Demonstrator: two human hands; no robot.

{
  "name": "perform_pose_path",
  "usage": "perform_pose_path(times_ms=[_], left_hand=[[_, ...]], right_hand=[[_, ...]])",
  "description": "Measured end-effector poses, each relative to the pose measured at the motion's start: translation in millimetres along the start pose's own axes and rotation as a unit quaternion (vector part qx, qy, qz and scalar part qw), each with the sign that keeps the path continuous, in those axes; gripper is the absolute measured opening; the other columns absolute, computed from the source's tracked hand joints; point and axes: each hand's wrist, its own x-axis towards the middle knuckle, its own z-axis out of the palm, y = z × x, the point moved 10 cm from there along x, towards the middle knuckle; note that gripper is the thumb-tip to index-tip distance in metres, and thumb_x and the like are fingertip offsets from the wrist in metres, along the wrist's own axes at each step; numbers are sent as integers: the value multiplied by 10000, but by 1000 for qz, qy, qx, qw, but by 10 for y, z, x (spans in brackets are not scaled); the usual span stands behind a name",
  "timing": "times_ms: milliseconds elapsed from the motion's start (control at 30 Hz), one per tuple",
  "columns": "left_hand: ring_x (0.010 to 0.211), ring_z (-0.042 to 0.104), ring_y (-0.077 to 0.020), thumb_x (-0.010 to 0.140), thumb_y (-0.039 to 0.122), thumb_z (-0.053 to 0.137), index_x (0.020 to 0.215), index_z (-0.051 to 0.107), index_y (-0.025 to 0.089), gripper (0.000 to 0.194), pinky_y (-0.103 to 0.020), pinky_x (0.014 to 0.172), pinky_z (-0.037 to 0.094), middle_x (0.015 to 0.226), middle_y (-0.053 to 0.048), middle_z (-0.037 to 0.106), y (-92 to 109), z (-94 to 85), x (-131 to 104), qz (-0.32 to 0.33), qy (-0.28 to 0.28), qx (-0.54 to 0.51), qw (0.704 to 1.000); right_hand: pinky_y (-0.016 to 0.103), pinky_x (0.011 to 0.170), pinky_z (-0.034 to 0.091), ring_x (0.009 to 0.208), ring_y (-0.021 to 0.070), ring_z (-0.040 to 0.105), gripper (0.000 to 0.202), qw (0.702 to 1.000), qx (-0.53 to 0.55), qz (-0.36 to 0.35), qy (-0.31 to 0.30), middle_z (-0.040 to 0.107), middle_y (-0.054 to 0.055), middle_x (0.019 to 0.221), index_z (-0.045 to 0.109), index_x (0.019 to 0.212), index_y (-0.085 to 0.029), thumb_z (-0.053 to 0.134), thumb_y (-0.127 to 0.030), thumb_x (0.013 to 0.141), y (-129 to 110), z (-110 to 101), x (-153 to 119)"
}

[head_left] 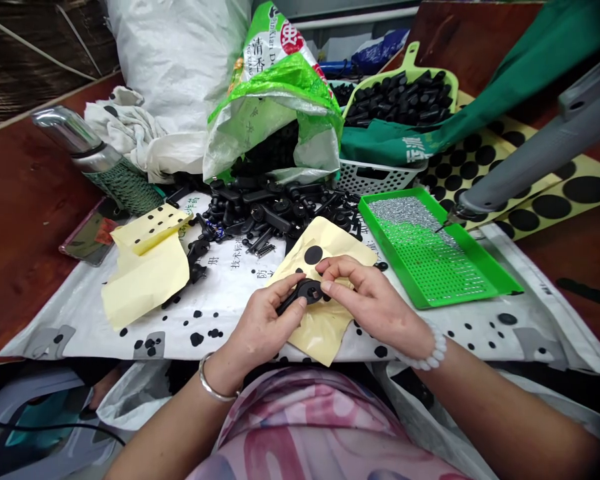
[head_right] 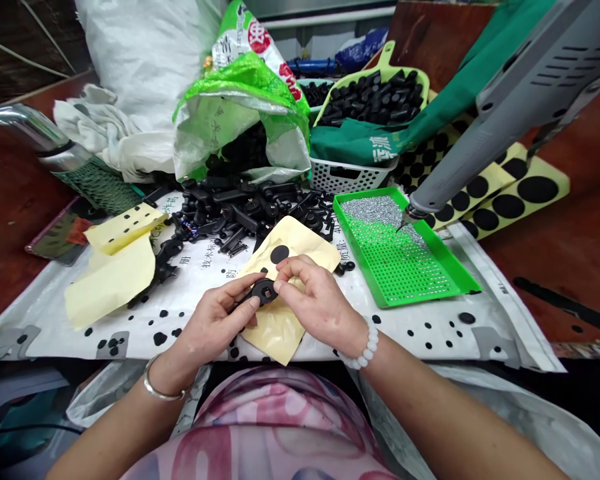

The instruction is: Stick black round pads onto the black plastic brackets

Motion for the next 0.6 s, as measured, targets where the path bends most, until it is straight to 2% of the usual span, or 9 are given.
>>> perform_pose_path(times_ms=[267,367,600], left_hand=[[680,602,-146,787,279,563,1206,552,131,444,-223,579,478,907,-86,665,-24,-7,7,-1,4,15,1000],[597,564,-114,801,279,541,1214,537,110,447,-221,562,459,863,-78,659,-39,-2,15,-10,4,25,1000],[517,521,-83,789,285,549,1166,561,127,409,-203,505,419,789,-37,636,-59,4,25,-24,9,-7,1000]], right_hand=[[324,798,450,969,194,562,101,998,-43,-21,35,581,77,991,564,684,-182,510,-199,768,-50,-16,-17],[333,831,444,951,189,567,102,996,-58,-44,49,583,72,961,561,675,-181,509,-179,763,-94,-21,-15],[338,770,460,912,196,571,121,990,-108,-56,73,592,63,922,557,673,-189,501,-157,775,-145,-35,-31]])
